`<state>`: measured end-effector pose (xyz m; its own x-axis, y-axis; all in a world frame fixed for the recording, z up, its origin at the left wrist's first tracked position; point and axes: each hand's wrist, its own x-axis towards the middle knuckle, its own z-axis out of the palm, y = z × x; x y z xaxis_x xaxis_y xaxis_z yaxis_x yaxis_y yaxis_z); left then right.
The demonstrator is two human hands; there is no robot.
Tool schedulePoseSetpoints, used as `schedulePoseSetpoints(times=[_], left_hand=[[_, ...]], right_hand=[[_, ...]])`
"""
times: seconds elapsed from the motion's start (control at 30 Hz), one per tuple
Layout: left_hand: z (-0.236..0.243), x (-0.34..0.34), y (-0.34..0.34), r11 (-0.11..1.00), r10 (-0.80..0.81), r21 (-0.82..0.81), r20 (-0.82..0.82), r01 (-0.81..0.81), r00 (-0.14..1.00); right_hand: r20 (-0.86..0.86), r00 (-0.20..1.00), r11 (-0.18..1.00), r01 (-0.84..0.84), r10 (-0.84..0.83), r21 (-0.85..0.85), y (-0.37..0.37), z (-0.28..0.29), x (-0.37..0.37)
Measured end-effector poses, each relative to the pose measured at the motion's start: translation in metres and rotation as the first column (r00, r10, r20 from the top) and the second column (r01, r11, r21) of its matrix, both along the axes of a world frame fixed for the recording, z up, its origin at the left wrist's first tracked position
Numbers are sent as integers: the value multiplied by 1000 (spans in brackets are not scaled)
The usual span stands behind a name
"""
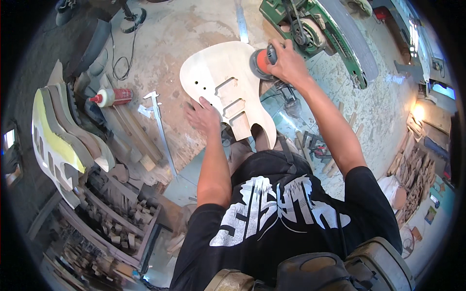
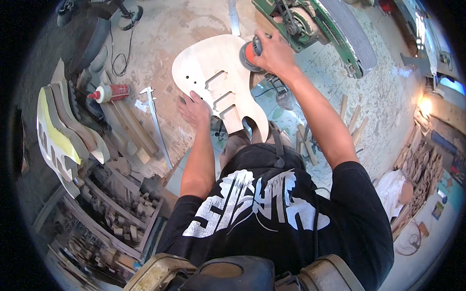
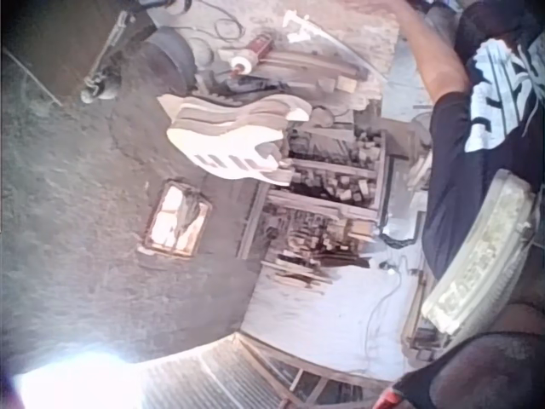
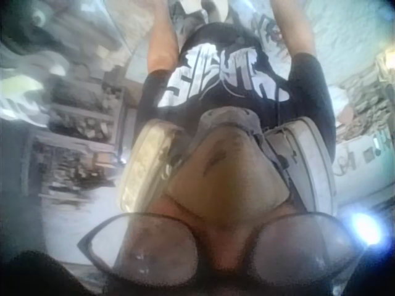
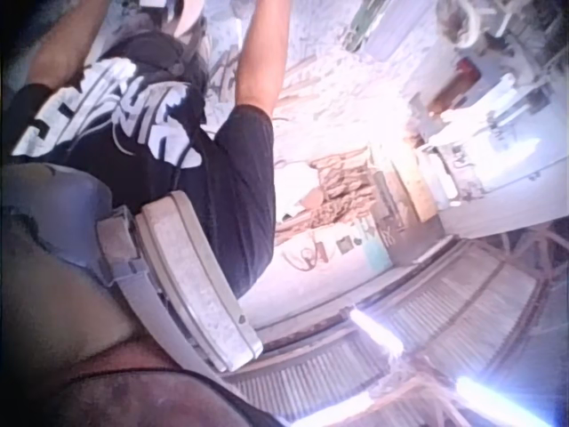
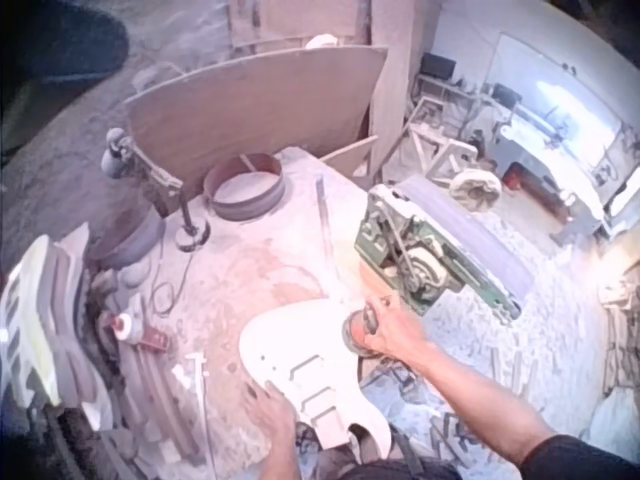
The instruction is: The person sands the surface of a wooden electric guitar body using an orbital sander, moving it across the face and into the cutaways before lifting the body to check the sides.
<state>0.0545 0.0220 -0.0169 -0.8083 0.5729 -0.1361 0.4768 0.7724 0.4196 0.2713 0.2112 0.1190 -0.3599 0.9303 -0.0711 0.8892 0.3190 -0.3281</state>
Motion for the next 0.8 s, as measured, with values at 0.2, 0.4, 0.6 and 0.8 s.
schedulePoseSetpoints(times=[0.2, 0.4, 0.6, 0.8], left_hand=[[-4, -3, -3, 1000, -4, 9, -6, 4, 1000], [2, 1, 0, 1000, 13, 3, 22, -13, 1000], [-4, 1, -1, 999, 1, 35, -11, -1, 1000], [-2, -1, -4, 1000, 14, 12, 15, -14, 1000]], right_hand=[[15, 986, 985, -165, 166, -48, -12, 6, -27], [2, 1000, 1000, -19, 19, -23, 28, 3, -14], [36, 999, 999, -39, 40, -18, 46, -1, -21], [123, 966, 969, -211, 226, -127, 19, 27, -53]])
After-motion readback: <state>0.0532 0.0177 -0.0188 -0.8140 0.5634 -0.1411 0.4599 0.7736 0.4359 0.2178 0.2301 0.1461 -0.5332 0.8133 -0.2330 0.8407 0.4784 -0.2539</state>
